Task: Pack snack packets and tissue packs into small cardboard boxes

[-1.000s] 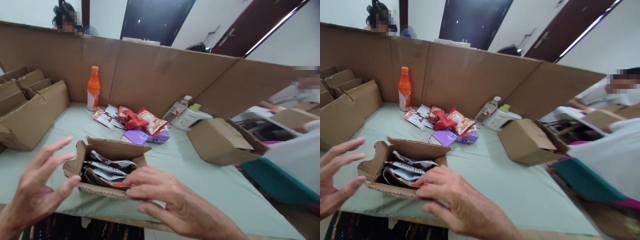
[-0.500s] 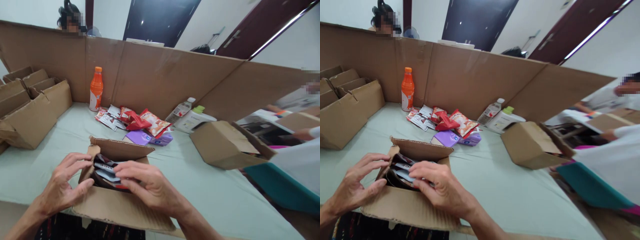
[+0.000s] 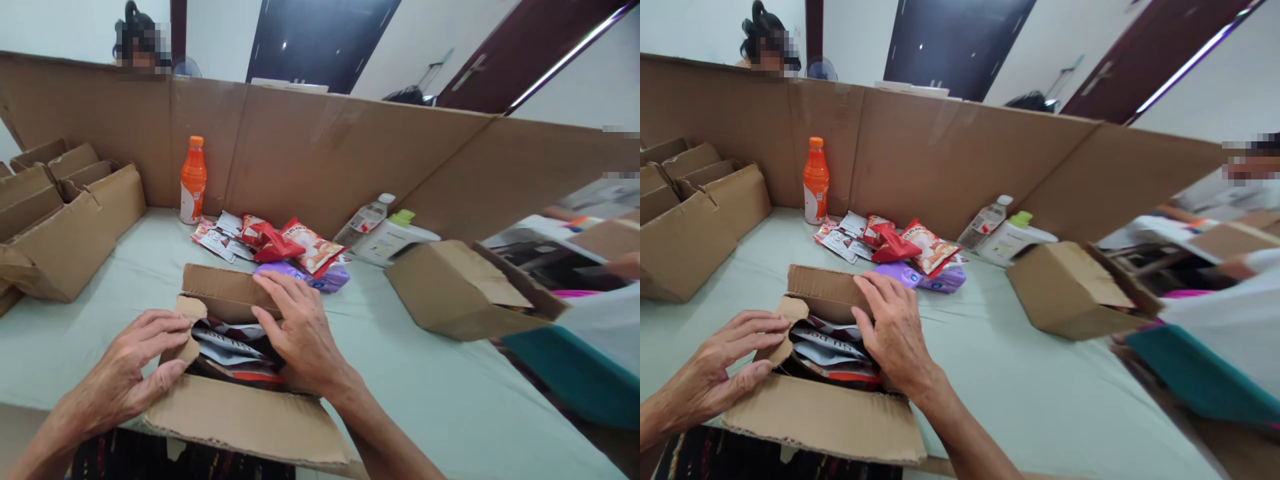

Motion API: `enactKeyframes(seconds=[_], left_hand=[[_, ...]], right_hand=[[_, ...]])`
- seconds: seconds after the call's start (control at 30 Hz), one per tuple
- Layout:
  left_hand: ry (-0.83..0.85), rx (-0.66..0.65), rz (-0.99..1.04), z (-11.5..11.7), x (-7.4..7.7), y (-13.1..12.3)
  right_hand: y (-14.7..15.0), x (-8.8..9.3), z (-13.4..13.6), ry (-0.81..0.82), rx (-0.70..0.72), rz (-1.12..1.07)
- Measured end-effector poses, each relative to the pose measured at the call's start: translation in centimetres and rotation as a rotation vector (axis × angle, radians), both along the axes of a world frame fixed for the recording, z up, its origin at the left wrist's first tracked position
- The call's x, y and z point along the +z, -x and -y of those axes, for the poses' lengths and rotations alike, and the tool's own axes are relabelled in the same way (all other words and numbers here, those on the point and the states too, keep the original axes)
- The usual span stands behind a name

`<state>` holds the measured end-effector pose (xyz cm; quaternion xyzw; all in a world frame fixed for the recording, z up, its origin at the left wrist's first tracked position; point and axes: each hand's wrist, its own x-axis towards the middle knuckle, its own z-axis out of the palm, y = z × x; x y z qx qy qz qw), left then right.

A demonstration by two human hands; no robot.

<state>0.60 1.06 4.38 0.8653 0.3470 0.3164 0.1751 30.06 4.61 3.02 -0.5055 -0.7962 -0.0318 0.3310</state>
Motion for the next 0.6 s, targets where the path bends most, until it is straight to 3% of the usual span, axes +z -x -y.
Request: enactKeyframes(seconds=[0.37,0.53,0.6], left_hand=[[0.01,0.129,0.014,-0.5,-0.6,-0.5],[0.053,0.187,0.049,-0.2,-1.2,-0.2],[0.048,0.225,0.054,-0.1,-1.5,-0.1]], right_hand=[[0.2,2.1,0.5,-0.112,-0.059,0.033],[0.4,2.4,2.1,0.129,0.222,0.086],[0.5,1.9,2.8,0.204,0.273,0.118]])
